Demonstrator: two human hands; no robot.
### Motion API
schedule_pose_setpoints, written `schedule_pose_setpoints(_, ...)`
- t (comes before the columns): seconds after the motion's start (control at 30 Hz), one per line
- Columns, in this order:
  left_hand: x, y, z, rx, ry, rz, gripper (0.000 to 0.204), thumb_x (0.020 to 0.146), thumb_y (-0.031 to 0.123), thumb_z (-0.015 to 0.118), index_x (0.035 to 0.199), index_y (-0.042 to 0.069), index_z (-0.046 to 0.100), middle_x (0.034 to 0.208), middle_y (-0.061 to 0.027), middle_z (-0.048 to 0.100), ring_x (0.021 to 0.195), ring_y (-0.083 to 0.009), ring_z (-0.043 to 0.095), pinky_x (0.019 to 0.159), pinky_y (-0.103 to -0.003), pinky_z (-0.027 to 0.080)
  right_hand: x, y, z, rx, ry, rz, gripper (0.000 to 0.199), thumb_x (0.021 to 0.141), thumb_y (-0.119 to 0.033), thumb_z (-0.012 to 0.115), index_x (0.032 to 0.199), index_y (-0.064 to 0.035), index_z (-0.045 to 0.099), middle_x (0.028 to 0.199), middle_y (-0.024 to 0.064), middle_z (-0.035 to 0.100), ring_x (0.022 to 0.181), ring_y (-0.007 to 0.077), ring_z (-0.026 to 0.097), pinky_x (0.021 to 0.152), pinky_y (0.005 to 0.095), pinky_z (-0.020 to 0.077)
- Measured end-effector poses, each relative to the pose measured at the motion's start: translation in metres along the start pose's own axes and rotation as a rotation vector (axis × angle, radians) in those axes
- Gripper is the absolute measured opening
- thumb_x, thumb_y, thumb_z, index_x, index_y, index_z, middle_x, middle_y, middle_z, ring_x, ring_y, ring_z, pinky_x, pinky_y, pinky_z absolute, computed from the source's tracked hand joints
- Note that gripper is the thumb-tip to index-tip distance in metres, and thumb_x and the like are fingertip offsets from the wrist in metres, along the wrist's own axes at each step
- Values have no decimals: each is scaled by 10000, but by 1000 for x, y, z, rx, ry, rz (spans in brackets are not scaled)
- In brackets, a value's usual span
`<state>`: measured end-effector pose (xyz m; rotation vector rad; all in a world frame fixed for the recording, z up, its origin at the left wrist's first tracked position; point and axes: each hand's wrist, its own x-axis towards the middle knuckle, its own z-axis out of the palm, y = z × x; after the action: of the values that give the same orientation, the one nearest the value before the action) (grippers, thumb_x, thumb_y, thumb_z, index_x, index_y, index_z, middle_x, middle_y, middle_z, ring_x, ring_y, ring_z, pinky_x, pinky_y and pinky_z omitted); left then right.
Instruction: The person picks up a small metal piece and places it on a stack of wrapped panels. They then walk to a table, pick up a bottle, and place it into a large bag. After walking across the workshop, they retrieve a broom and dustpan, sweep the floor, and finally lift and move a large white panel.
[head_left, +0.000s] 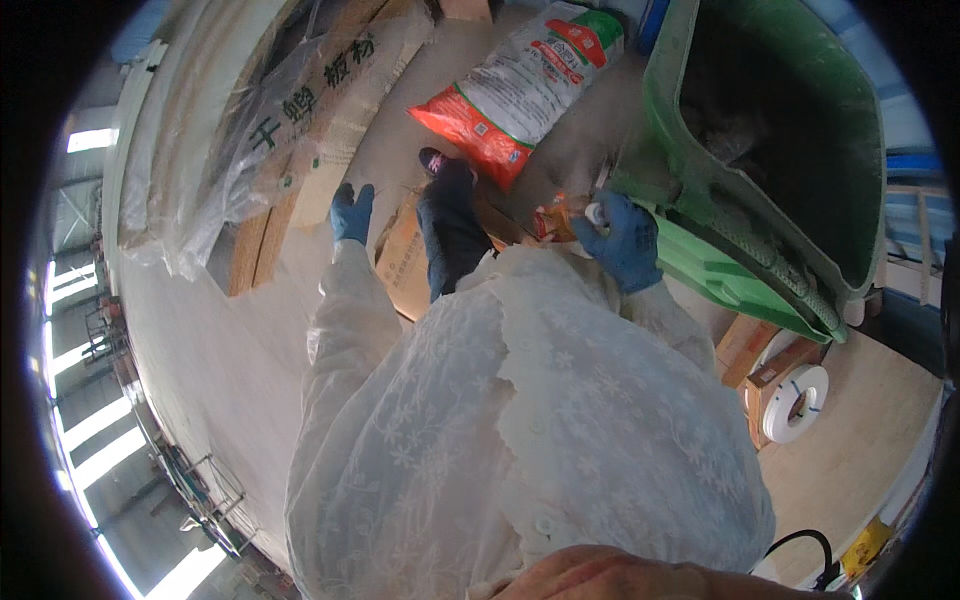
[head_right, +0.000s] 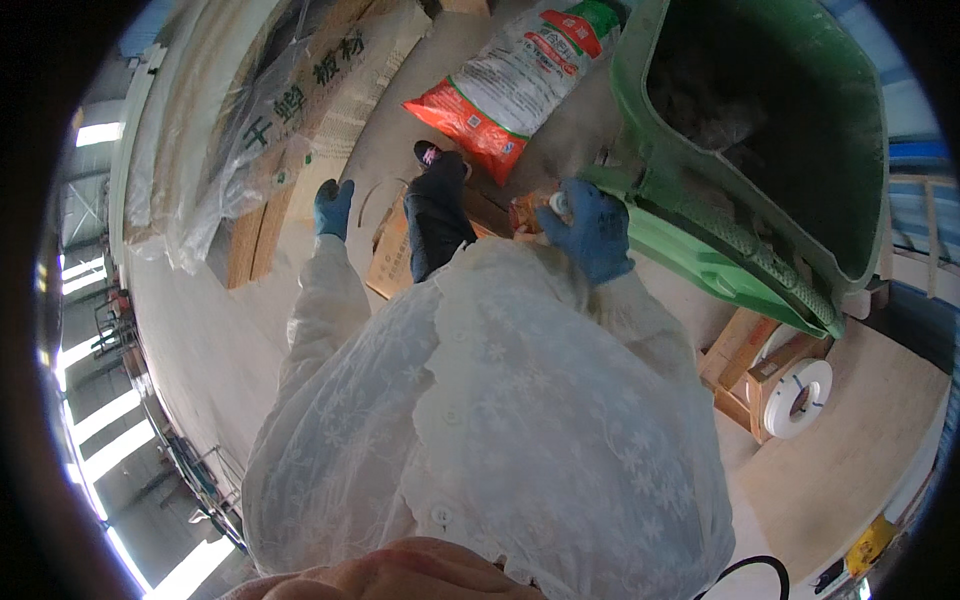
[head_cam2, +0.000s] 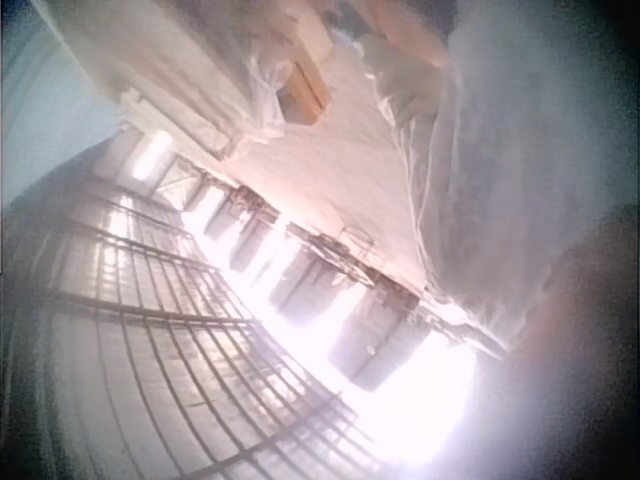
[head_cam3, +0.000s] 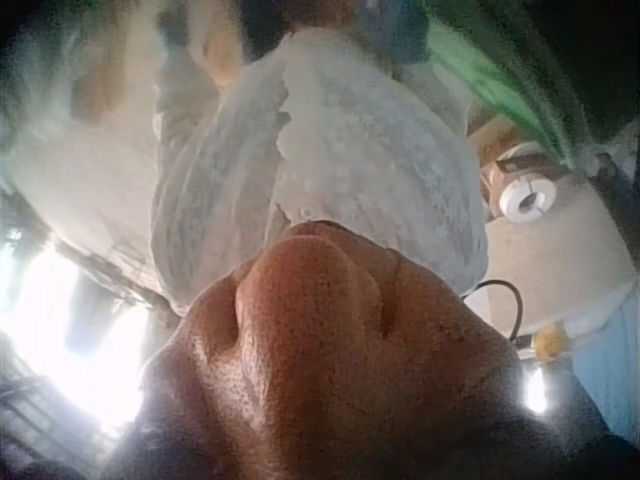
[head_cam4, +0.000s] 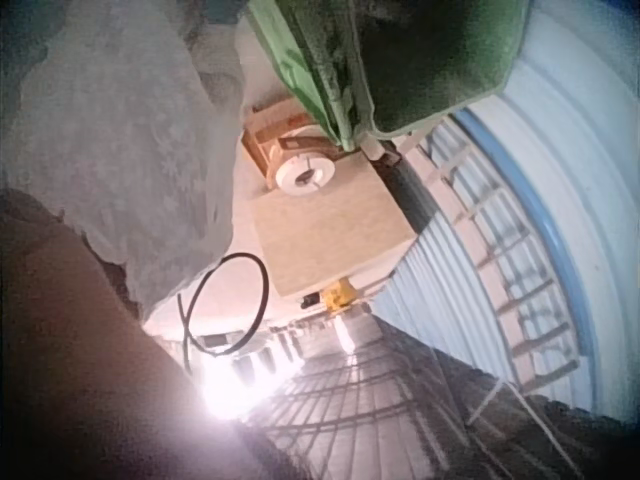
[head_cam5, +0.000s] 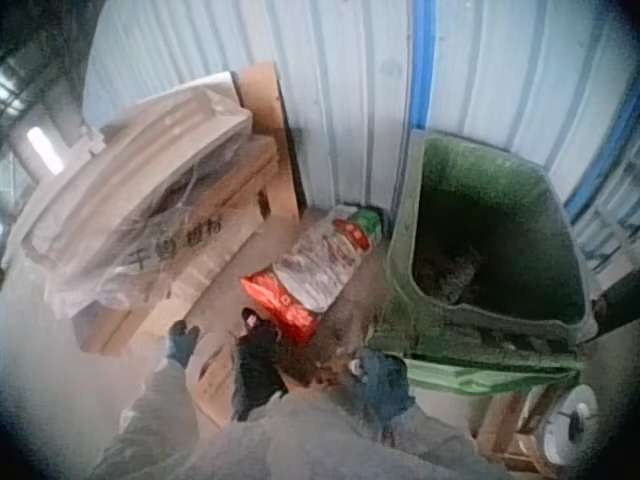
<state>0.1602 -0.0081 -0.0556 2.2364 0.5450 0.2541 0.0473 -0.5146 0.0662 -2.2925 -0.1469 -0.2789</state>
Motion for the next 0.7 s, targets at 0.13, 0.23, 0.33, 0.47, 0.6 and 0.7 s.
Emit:
schedule_pose_setpoints(0.13, 43, -1, 18, 62, -104, -31, 693, 780, 308, 801, 1275, -97, 533, 1256, -219, 602, 1165, -284, 577, 998, -366, 446, 20, -34, 18, -75, 54, -69, 226, 786, -291, 706, 852, -99, 606, 815, 104, 657, 708, 316, 640, 613, 423, 489)
schedule_pose_setpoints(0.23, 85, -9, 44, -52, -205, -31, 693, 771, 312, 810, 1267, -91, 542, 1253, -216, 603, 1146, -276, 581, 986, -368, 451, 60, -44, 50, -88, 42, -57, 205, 779, -272, 705, 814, -105, 592, 750, 101, 636, 675, 307, 622, 589, 428, 474)
schedule_pose_setpoints(0.33, 144, -21, 91, 19, -290, -9, 691, 764, 320, 815, 1265, -78, 552, 1251, -210, 606, 1136, -275, 584, 982, -372, 455, 116, -31, 95, -25, 116, 37, 220, 771, -290, 715, 786, -101, 603, 722, 119, 618, 684, 318, 620, 590, 430, 474)
schedule_pose_setpoints(0.47, 243, -24, 183, 25, -512, 50, 634, 795, 311, 794, 1251, -67, 568, 1227, -194, 622, 1120, -263, 598, 971, -360, 465, 190, 16, 166, -117, 98, 317, 256, 772, -334, 714, 760, -93, 629, 755, 149, 629, 719, 344, 625, 618, 446, 485)
schedule_pose_setpoints(0.6, 323, 4, 274, 166, -737, 273, 597, 820, 293, 777, 1251, -65, 571, 1215, -186, 632, 1121, -252, 602, 963, -353, 469, 240, 88, 238, -320, 33, 742, 319, 811, -386, 666, 815, -67, 649, 818, 168, 653, 774, 363, 640, 693, 464, 506)
schedule_pose_setpoints(0.7, 338, 18, 320, -51, -810, 333, 581, 839, 284, 759, 1265, -59, 564, 1233, -191, 628, 1150, -260, 594, 986, -359, 459, 231, 145, 280, -425, -97, 1021, 359, 844, -406, 619, 880, -51, 660, 867, 179, 661, 841, 368, 653, 754, 462, 516)
